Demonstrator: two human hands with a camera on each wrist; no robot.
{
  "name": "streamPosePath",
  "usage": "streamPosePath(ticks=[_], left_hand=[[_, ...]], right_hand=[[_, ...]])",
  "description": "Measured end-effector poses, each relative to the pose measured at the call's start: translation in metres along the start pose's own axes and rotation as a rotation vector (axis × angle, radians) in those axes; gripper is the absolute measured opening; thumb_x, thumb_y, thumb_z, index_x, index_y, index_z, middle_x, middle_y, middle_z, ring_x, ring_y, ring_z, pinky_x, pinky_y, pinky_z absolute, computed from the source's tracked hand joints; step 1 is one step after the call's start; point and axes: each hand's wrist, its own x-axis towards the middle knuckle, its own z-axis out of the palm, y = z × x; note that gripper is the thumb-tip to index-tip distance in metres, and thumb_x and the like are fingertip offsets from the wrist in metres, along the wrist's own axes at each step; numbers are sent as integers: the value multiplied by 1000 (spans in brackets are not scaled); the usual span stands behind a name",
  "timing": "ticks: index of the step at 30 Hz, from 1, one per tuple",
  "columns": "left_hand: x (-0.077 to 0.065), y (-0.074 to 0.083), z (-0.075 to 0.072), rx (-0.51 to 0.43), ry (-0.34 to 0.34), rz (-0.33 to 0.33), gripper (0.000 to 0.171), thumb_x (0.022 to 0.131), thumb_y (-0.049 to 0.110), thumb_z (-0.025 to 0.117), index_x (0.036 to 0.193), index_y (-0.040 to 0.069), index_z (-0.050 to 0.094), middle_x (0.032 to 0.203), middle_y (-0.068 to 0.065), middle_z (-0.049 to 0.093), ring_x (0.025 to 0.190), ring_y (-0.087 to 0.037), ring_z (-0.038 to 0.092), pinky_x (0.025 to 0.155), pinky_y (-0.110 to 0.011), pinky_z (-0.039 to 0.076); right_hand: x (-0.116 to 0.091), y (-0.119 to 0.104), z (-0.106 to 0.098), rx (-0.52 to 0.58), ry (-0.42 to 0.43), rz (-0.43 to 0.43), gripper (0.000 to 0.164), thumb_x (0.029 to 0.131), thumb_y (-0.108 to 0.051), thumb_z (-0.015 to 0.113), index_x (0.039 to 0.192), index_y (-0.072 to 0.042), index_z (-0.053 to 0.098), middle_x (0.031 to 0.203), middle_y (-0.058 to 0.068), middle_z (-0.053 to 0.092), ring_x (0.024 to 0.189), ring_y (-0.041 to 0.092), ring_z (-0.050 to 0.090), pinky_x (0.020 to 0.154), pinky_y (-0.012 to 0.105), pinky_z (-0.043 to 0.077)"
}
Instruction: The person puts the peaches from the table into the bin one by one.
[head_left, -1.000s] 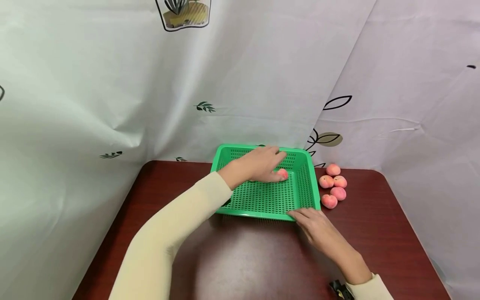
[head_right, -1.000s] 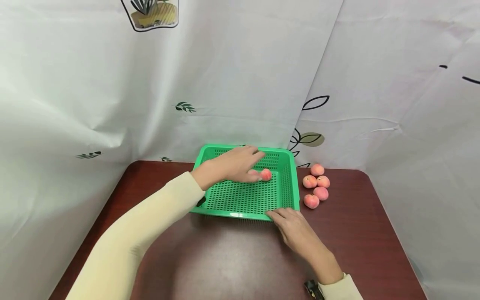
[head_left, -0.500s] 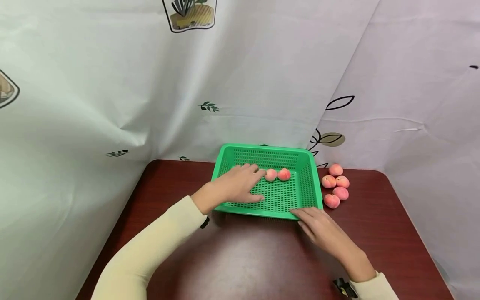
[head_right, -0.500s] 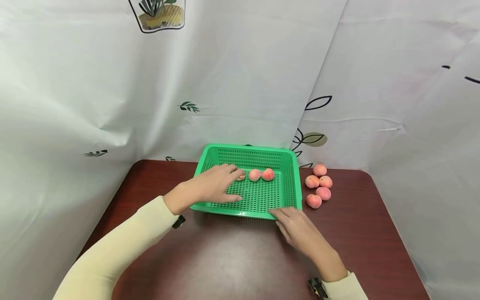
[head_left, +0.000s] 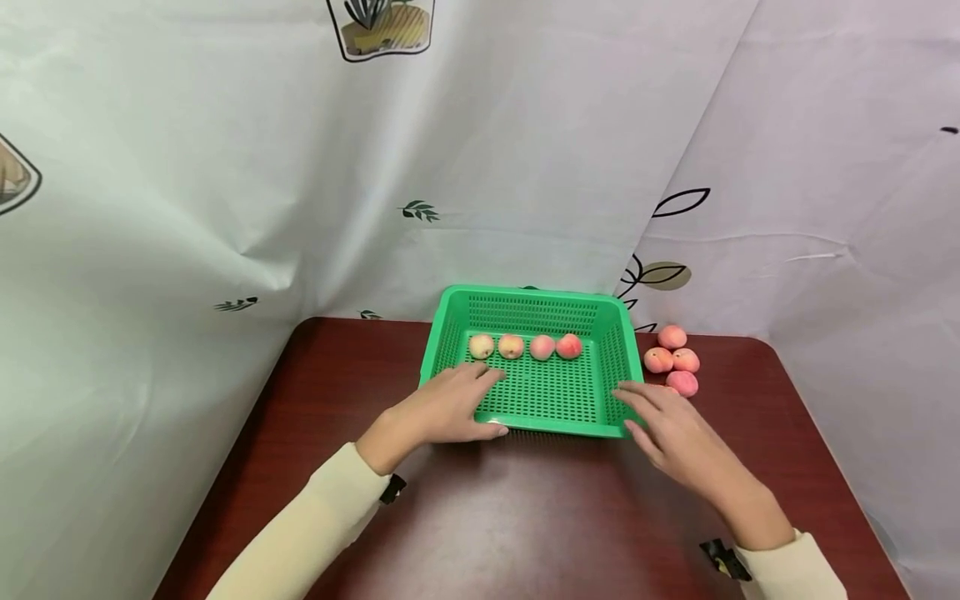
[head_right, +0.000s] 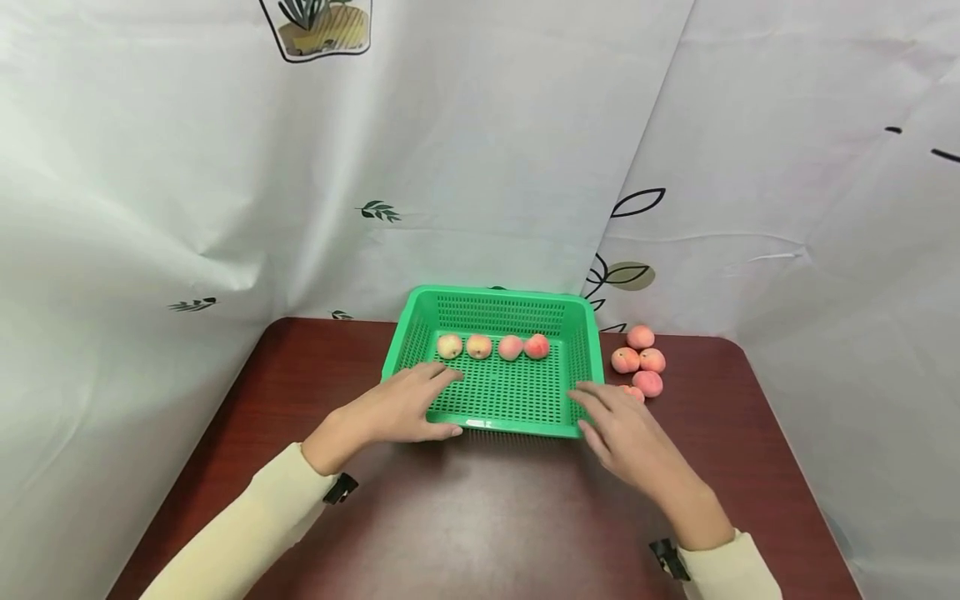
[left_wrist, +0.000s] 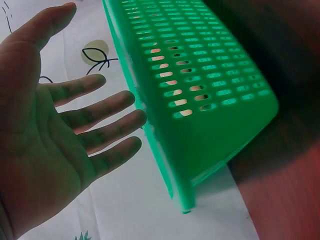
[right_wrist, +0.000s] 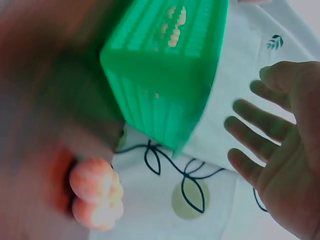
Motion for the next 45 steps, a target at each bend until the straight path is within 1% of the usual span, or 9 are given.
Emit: streamPosePath(ticks=[2, 6, 9, 13, 18, 22, 26, 37, 45], left_hand=[[-2, 0, 4, 23, 16, -5, 74, 89, 53, 74, 144, 8, 53, 128, -8, 63, 112, -25, 61, 96, -43, 51], [-4, 0, 11, 32, 28, -21, 73, 88, 50, 76, 143, 7, 54, 127, -8, 65, 111, -25, 64, 93, -44, 53], [-4, 1, 16, 29, 20, -39, 70, 88, 50, 77, 141, 8, 56, 125, -7, 67, 108, -23, 66, 91, -43, 55], [-4, 2, 20, 69, 22, -51, 58, 88, 50, 77, 128, 10, 62, 107, -1, 68, 90, -17, 65, 78, -38, 54], [-6, 2, 22, 119, 36, -63, 49, 88, 47, 79, 118, 10, 66, 97, -1, 67, 79, -17, 62, 68, -37, 51], [-8, 0, 25, 159, 56, -77, 48, 88, 45, 79, 118, 9, 67, 95, -1, 67, 79, -18, 64, 67, -36, 52], [-10, -2, 27, 191, 81, -79, 38, 88, 42, 80, 107, 11, 67, 85, 2, 62, 74, -14, 60, 63, -34, 49], [-17, -4, 36, 230, 144, -52, 30, 87, 38, 81, 91, 13, 63, 76, 2, 58, 66, -15, 57, 57, -32, 45], [-18, -7, 45, 249, 168, -42, 28, 90, 39, 79, 89, 15, 64, 77, 1, 62, 67, -15, 61, 56, -32, 48]], right_hand=[[2, 9, -6, -18, 32, -8, 65, 110, -48, 30, 125, 3, 67, 129, 21, 66, 118, 36, 61, 89, 56, 53], [5, 28, -16, -43, 116, -37, 61, 110, -42, 33, 127, 7, 64, 133, 25, 62, 122, 39, 58, 93, 54, 49], [5, 44, -21, -55, 144, -61, 60, 110, -40, 34, 130, 9, 63, 135, 27, 61, 123, 41, 58, 110, 42, 42], [3, 63, -28, -69, 85, -59, 67, 108, -43, 31, 132, 12, 60, 136, 29, 59, 120, 44, 59, 116, 37, 34], [-3, 79, -24, -88, -11, -52, 76, 107, -51, 25, 133, 11, 60, 132, 27, 61, 115, 45, 61, 95, 56, 45], [-9, 88, -8, -85, -54, -68, 51, 100, -29, 60, 132, 11, 59, 129, 27, 63, 115, 44, 61, 92, 59, 49], [-14, 95, 8, -112, -96, -86, 65, 68, -4, 84, 128, 9, 63, 126, 27, 65, 112, 43, 65, 87, 57, 54], [-24, 105, 39, -101, -115, -87, 53, 64, 3, 81, 116, 0, 70, 118, 19, 65, 95, 37, 65, 78, 55, 54], [-28, 109, 47, -93, -158, -71, 50, 64, 4, 81, 112, -2, 70, 115, 19, 66, 96, 39, 64, 84, 56, 53]])
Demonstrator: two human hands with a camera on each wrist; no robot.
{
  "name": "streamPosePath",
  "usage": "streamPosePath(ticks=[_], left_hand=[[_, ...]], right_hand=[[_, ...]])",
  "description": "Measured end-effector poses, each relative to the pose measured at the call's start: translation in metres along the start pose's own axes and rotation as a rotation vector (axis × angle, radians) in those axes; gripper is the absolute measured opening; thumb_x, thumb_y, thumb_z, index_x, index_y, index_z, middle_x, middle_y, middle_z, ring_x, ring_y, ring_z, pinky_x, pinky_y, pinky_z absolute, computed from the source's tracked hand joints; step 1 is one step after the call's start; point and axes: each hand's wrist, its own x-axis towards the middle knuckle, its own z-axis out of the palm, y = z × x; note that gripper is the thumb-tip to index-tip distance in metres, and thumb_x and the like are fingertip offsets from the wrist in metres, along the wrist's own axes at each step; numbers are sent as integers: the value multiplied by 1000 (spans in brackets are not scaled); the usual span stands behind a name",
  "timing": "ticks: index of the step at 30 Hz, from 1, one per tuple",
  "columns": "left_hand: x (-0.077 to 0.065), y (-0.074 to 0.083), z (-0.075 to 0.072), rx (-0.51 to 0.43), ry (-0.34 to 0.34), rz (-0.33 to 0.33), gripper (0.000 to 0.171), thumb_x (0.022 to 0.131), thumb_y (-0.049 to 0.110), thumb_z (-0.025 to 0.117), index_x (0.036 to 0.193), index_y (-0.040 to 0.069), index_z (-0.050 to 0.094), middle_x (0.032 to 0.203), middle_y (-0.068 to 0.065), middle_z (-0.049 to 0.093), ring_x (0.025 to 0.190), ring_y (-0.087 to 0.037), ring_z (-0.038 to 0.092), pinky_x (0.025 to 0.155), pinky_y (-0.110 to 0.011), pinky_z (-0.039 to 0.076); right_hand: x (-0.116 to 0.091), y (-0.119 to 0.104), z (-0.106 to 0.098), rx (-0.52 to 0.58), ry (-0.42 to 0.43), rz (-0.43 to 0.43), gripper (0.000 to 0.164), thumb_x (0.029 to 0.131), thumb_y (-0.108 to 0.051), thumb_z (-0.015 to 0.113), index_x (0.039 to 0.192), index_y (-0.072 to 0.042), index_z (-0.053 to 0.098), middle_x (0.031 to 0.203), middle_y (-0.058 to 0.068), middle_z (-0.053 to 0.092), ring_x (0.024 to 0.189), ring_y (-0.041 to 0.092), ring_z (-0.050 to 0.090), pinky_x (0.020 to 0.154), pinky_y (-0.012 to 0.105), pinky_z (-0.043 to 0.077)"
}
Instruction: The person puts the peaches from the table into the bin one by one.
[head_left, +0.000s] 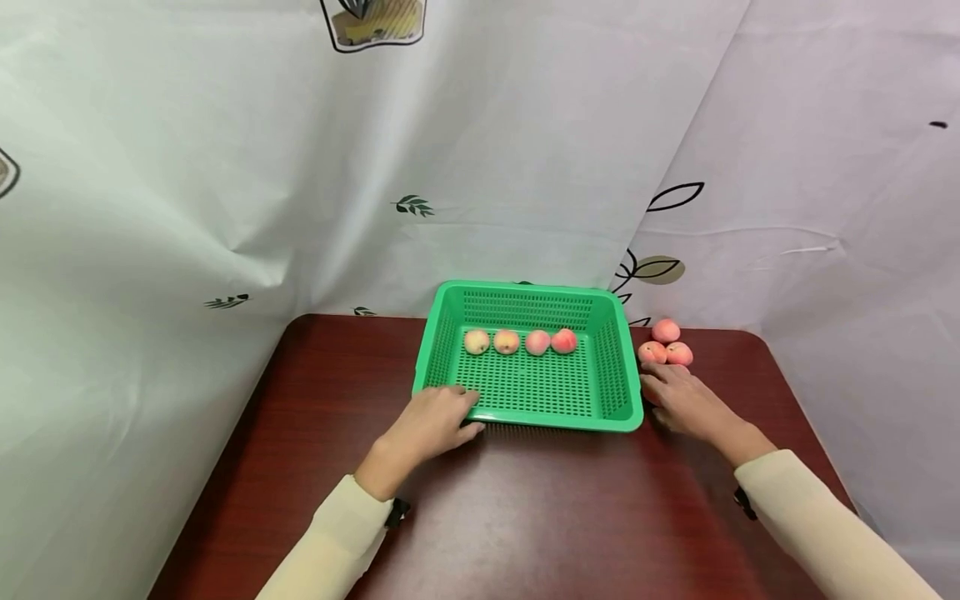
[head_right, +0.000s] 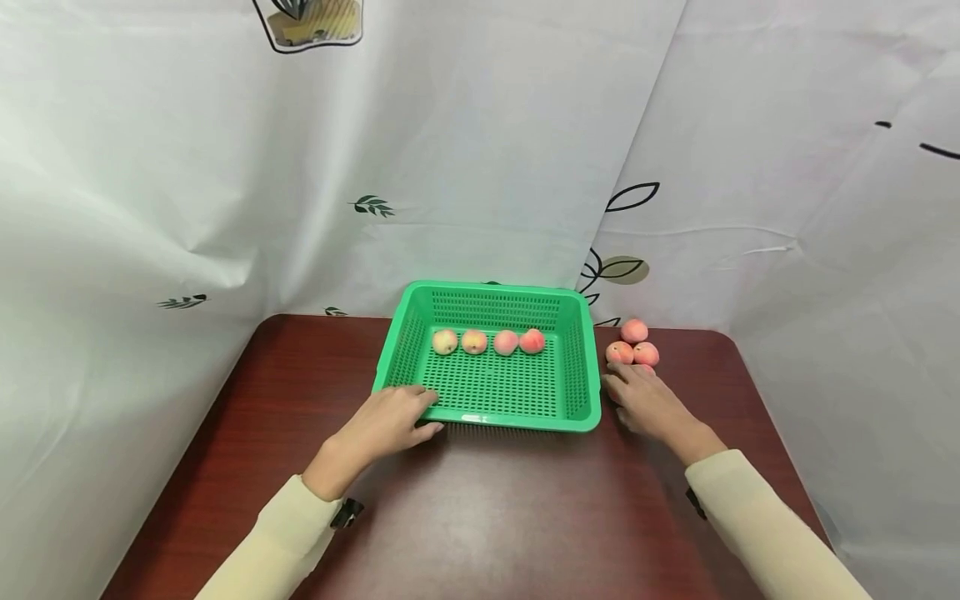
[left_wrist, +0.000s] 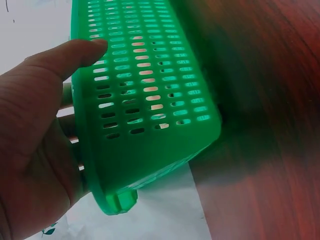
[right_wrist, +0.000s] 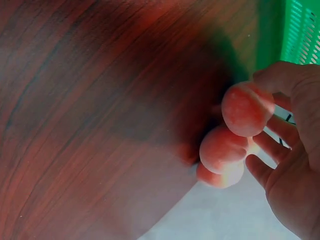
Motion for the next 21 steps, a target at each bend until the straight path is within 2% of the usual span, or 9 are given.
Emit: streamPosePath(ticks=[6, 11, 21], left_hand=[[-2, -1, 8, 32, 32, 12, 24, 91, 36, 78, 91, 14, 67, 78, 0, 65, 67, -18, 65, 56, -36, 51], [-4, -3, 15, 40, 82, 20, 20, 90, 28, 80, 87, 14, 65, 76, -1, 65, 64, -20, 66, 54, -36, 48], [-5, -2, 18, 58, 121, 20, 19, 84, 18, 83, 89, 15, 65, 75, 0, 66, 65, -19, 67, 55, -33, 40]], right_hand=[[-2, 1, 1, -4, -9, 0, 47, 65, 6, 80, 110, -1, 70, 111, 18, 68, 97, 38, 66, 84, 54, 55], [-2, 0, 0, -30, -31, 33, 47, 67, 5, 78, 113, -2, 71, 111, 15, 70, 98, 36, 67, 79, 54, 57], [-3, 0, 5, -59, 43, 2, 34, 71, 3, 80, 102, -8, 73, 104, 9, 73, 92, 33, 70, 76, 53, 57]])
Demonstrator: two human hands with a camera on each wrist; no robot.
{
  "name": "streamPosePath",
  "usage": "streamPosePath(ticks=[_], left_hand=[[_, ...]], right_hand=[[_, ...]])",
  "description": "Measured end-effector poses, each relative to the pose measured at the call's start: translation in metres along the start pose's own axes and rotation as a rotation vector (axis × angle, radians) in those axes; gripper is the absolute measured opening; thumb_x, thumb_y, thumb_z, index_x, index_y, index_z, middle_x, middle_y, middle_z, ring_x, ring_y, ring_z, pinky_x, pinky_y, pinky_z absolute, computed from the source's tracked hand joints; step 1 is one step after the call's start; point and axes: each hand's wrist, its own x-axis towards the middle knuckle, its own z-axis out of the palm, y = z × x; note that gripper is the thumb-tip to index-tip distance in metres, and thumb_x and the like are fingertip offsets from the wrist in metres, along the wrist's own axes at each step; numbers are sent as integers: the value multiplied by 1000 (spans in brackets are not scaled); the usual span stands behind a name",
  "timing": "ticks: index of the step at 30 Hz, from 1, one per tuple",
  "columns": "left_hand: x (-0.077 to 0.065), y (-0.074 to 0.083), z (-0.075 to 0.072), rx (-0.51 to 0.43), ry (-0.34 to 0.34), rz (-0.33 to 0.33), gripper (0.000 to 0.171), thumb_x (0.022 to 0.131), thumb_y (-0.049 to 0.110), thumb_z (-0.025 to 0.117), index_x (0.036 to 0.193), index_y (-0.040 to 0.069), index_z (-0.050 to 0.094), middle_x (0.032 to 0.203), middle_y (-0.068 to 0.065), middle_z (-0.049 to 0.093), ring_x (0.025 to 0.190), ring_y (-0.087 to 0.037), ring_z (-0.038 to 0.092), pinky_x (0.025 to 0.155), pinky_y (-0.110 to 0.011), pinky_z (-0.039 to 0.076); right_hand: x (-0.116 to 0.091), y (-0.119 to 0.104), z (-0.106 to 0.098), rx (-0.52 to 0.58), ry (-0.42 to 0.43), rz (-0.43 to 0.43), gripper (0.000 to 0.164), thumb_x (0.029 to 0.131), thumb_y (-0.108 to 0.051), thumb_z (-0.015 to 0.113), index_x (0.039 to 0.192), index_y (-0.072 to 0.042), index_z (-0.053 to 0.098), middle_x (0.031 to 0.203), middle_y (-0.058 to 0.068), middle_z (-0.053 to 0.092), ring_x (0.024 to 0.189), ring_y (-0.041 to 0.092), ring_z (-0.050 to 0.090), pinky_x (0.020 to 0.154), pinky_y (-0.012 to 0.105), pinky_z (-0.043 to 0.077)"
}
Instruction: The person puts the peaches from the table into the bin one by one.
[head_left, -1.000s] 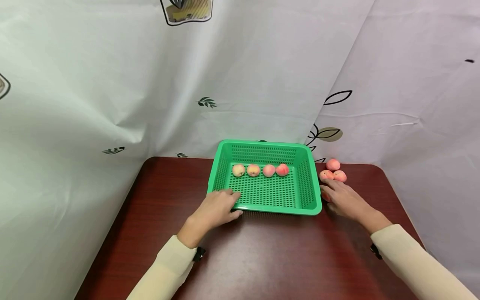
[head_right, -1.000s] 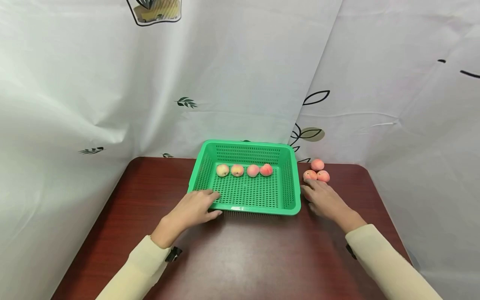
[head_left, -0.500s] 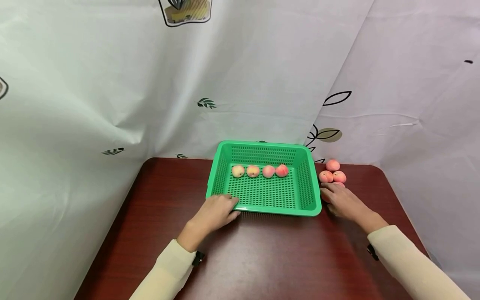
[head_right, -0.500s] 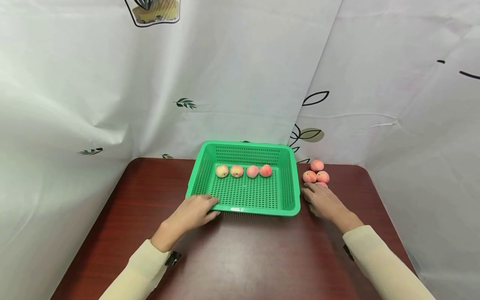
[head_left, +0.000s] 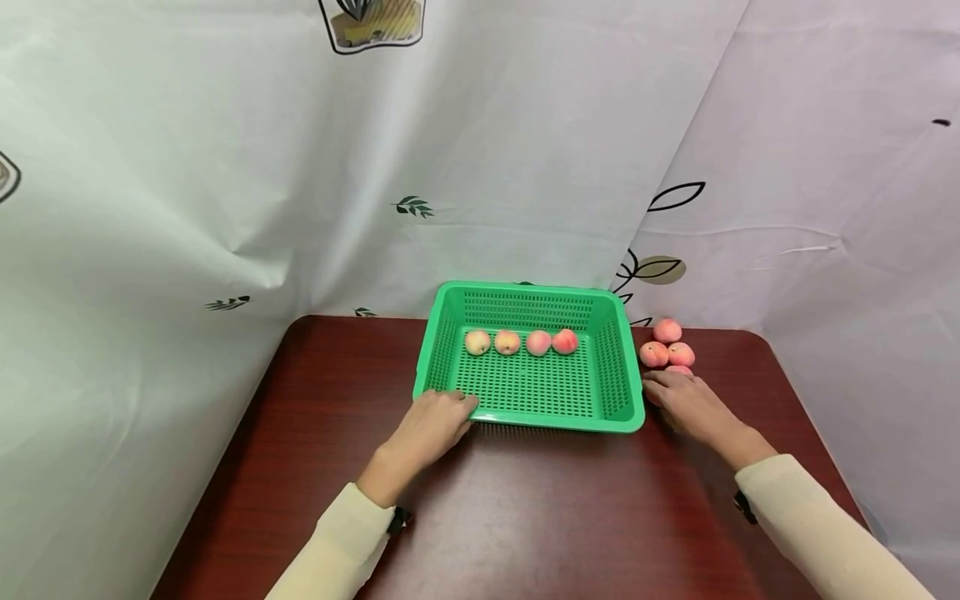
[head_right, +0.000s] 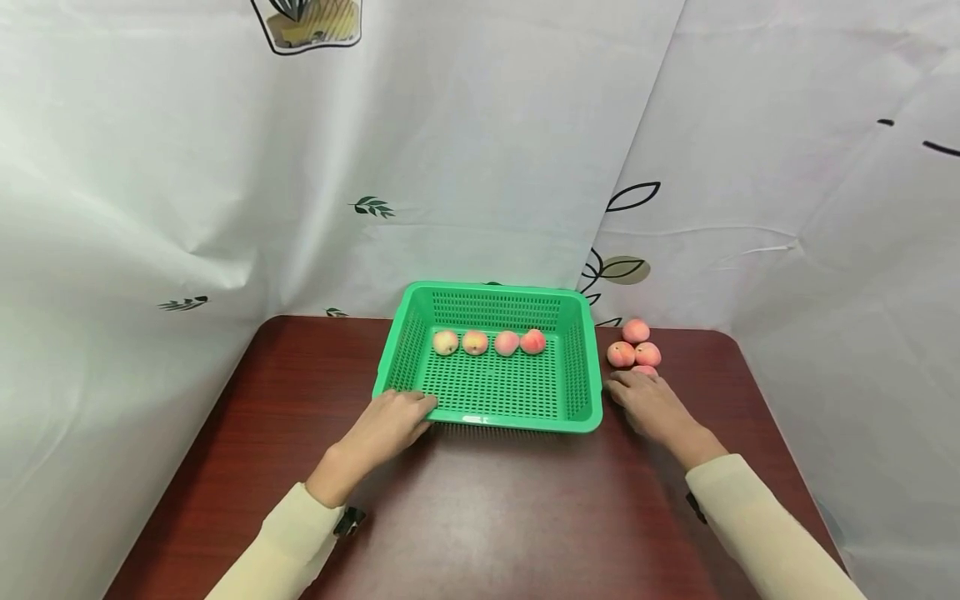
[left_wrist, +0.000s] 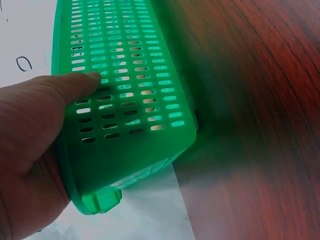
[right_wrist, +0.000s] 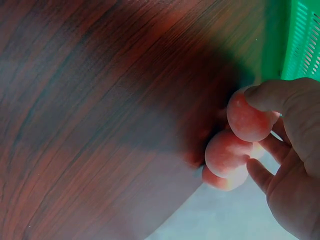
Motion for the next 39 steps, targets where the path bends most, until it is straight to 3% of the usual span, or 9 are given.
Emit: streamPosePath(ticks=[12, 20, 26, 30, 31, 34, 37, 39], left_hand=[[-2, 2, 3, -17, 19, -6, 18, 84, 15, 83, 88, 15, 65, 74, 1, 66, 65, -18, 66, 57, -29, 31], [-2, 2, 3, -22, 37, -9, 19, 84, 16, 84, 87, 15, 65, 74, 1, 65, 65, -18, 65, 57, -29, 29], [-2, 1, 3, -17, 37, -10, 18, 84, 16, 83, 87, 16, 65, 73, 2, 65, 64, -18, 65, 58, -28, 28], [-1, 1, 3, -17, 27, -9, 17, 85, 15, 82, 87, 16, 66, 74, 2, 66, 64, -18, 65, 57, -28, 29], [-1, 1, 3, -17, 26, -11, 15, 86, 14, 81, 88, 16, 66, 74, 1, 66, 64, -18, 65, 57, -28, 28], [-1, 1, 4, -8, 27, -16, 12, 87, 12, 79, 89, 16, 68, 75, 1, 67, 64, -17, 65, 57, -28, 27], [-1, 1, 5, 6, 40, -16, 11, 89, 10, 77, 88, 17, 68, 74, 1, 67, 64, -17, 65, 56, -28, 25], [-1, 1, 5, 14, 56, -14, 13, 89, 9, 76, 86, 17, 67, 73, 1, 66, 62, -17, 64, 56, -28, 24]], right_hand=[[2, -4, -7, 3, -22, 31, 25, 76, 0, 80, 96, -14, 76, 100, 2, 74, 88, 28, 70, 66, 49, 56], [-1, -5, -12, 44, 2, 57, 28, 76, 2, 82, 100, -12, 76, 101, 6, 70, 88, 30, 65, 61, 47, 53], [-1, 3, -6, 110, 107, -42, 36, 64, 10, 82, 94, -8, 72, 86, 7, 55, 73, 24, 49, 59, 37, 41], [0, 6, -7, 154, 191, -105, 35, 62, 15, 76, 92, -1, 67, 81, 10, 49, 70, 24, 48, 58, 35, 39], [0, 6, -8, 150, 194, -100, 29, 69, 13, 74, 93, 0, 66, 82, 12, 50, 70, 25, 49, 59, 36, 40], [-1, 3, -13, 157, 158, -53, 27, 74, 12, 74, 98, 1, 66, 89, 16, 56, 75, 30, 56, 63, 42, 46], [0, -1, -22, 136, 96, 24, 30, 77, 8, 78, 102, -2, 66, 97, 15, 59, 78, 32, 57, 67, 47, 49], [2, -3, -27, 127, 83, 52, 37, 73, 9, 81, 105, -3, 66, 100, 15, 59, 77, 32, 57, 68, 48, 49]])
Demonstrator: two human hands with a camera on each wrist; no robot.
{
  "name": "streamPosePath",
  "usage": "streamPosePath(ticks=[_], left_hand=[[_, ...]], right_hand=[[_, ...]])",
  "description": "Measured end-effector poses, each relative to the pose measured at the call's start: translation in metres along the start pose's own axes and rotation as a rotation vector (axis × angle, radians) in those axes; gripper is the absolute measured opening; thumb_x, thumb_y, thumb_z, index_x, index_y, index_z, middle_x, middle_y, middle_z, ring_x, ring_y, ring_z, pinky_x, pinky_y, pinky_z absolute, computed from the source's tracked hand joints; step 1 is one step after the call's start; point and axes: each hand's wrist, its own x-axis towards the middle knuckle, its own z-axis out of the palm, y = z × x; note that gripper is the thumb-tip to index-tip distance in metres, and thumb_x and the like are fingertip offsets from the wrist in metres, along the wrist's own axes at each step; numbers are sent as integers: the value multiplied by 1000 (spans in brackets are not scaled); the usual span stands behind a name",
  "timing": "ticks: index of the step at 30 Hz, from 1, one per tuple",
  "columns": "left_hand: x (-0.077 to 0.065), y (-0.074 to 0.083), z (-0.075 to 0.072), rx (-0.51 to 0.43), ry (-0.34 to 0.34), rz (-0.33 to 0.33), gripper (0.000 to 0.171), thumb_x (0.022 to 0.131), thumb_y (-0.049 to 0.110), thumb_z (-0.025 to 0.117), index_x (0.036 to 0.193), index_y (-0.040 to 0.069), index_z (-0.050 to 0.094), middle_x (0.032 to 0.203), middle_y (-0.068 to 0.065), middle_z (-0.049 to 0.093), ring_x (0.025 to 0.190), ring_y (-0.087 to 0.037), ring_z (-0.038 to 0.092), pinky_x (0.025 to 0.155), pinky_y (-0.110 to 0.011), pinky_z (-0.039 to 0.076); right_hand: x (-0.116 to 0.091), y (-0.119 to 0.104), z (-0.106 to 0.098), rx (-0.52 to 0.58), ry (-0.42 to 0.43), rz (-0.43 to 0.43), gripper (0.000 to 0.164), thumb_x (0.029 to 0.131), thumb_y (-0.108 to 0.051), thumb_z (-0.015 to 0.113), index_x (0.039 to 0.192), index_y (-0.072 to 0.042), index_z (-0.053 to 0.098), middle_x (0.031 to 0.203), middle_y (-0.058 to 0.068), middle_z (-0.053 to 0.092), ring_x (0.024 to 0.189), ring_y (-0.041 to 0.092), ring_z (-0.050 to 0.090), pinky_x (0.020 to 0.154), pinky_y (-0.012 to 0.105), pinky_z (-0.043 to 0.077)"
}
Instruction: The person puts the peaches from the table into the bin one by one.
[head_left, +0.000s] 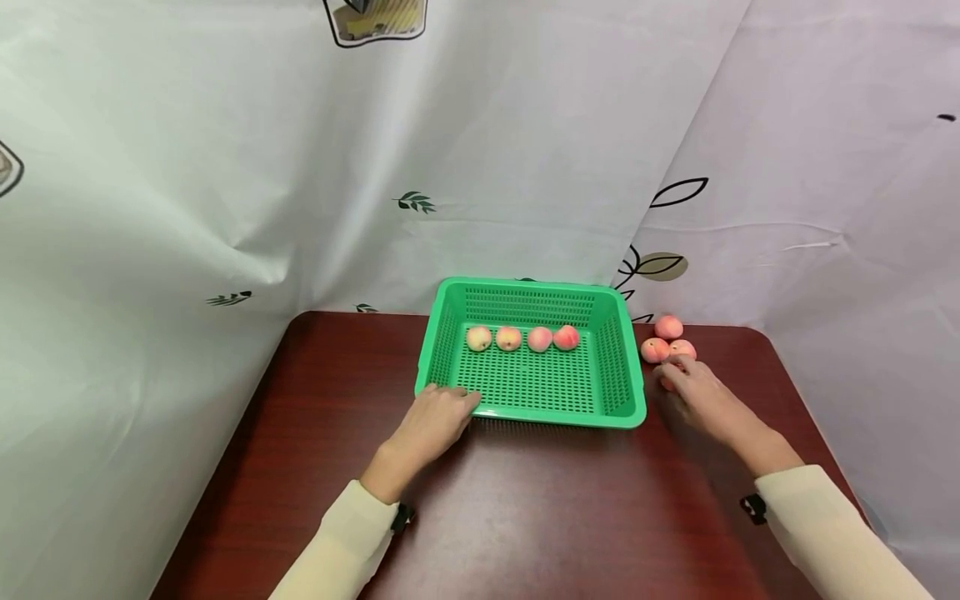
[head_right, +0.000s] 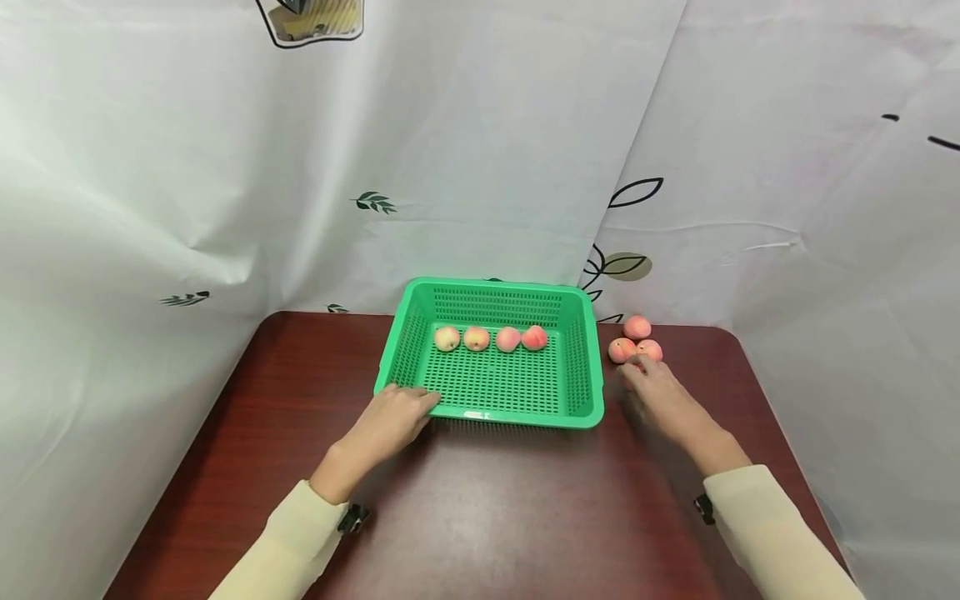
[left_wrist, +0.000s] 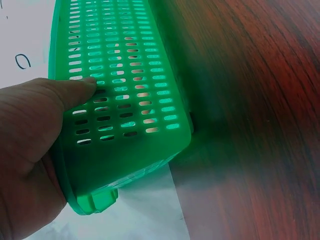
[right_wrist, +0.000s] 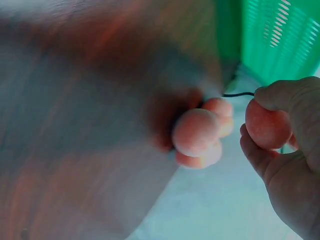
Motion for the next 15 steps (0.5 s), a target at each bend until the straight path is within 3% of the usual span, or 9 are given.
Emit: streamPosePath(ticks=[2, 4, 6, 8, 10, 13, 15], left_hand=[[0, 0, 1, 7, 17, 3, 16, 90, 8, 76, 83, 17, 65, 70, 2, 64, 59, -16, 62, 55, -28, 21], [-1, 0, 1, 12, 36, 5, 18, 90, 7, 75, 81, 17, 63, 67, 3, 61, 55, -16, 58, 56, -27, 18], [-1, 1, 1, 11, 54, 8, 22, 90, 5, 74, 78, 17, 60, 65, 3, 59, 52, -15, 53, 57, -27, 16], [-1, 1, 1, 6, 70, 9, 25, 90, 5, 74, 76, 17, 58, 63, 4, 57, 50, -14, 50, 58, -26, 14], [-1, 2, 1, 3, 78, 9, 26, 89, 4, 74, 75, 17, 57, 62, 4, 55, 49, -14, 48, 59, -26, 13], [-1, 2, 2, 4, 79, 9, 26, 89, 4, 74, 75, 18, 56, 63, 5, 55, 49, -13, 46, 60, -26, 12], [-1, 2, 2, 13, 76, 9, 26, 90, 5, 74, 75, 18, 56, 63, 5, 55, 49, -12, 44, 60, -26, 11]], right_hand=[[5, -2, -5, 0, 18, -1, 26, 84, 4, 76, 107, -2, 66, 100, 16, 57, 74, 32, 56, 66, 48, 49], [13, -3, -11, 11, 51, -30, 13, 100, -10, 62, 107, 1, 66, 99, 18, 58, 73, 34, 56, 65, 48, 49], [23, -6, -17, 18, 84, -57, 35, 108, -27, 44, 107, 2, 66, 99, 18, 58, 72, 34, 56, 65, 48, 48], [34, -10, -25, 27, 100, -70, 51, 108, -37, 32, 107, 1, 65, 100, 18, 59, 75, 34, 56, 67, 48, 48], [46, -15, -33, 39, 95, -69, 47, 108, -37, 36, 107, -1, 65, 104, 18, 61, 83, 34, 58, 73, 48, 49], [63, -25, -44, 61, 70, -60, 14, 101, -13, 63, 110, -1, 66, 112, 20, 62, 97, 36, 60, 80, 48, 50], [74, -31, -48, 62, 60, -59, 28, 87, 3, 77, 113, -1, 66, 115, 20, 63, 105, 35, 60, 84, 47, 51]])
